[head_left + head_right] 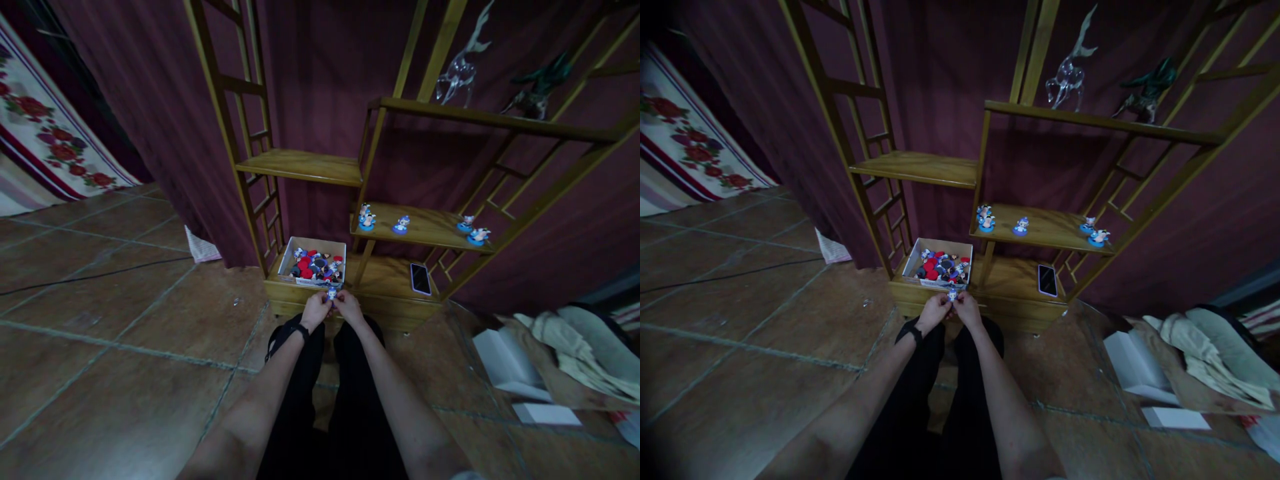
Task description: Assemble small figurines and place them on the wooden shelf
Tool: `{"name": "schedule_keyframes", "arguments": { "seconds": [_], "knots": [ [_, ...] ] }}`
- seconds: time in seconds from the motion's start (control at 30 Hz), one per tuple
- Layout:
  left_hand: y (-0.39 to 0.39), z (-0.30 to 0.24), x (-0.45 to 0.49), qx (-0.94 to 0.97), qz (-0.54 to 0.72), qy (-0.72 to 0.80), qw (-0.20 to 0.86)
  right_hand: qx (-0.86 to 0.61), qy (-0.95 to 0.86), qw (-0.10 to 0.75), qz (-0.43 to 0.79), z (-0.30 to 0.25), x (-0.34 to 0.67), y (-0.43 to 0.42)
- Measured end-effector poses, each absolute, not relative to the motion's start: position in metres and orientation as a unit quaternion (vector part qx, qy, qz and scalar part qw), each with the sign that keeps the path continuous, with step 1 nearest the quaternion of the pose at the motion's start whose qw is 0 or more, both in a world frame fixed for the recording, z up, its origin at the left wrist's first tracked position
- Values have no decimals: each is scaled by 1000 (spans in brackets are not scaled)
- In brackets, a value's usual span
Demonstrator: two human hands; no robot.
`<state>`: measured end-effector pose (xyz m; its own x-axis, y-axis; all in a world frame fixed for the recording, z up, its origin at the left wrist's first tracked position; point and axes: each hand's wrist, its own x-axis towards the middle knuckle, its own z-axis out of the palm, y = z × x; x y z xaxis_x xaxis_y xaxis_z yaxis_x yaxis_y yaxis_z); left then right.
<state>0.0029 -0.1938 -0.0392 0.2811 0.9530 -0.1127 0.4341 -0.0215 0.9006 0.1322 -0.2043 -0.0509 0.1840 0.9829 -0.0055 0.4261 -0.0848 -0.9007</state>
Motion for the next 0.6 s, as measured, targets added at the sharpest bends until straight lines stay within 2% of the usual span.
{"name": "schedule_keyframes", "arguments": {
  "seconds": [0.23,0.43,0.6],
  "knots": [
    [-200,-25,1,671,246,569,407,-655,-554,398,325,-46,126,-207],
    [-202,-20,-3,715,227,595,288,-647,-569,409,302,-51,121,-204],
    [-205,-23,-4,729,207,604,246,-644,-579,402,296,-50,118,-204]
  ]
}}
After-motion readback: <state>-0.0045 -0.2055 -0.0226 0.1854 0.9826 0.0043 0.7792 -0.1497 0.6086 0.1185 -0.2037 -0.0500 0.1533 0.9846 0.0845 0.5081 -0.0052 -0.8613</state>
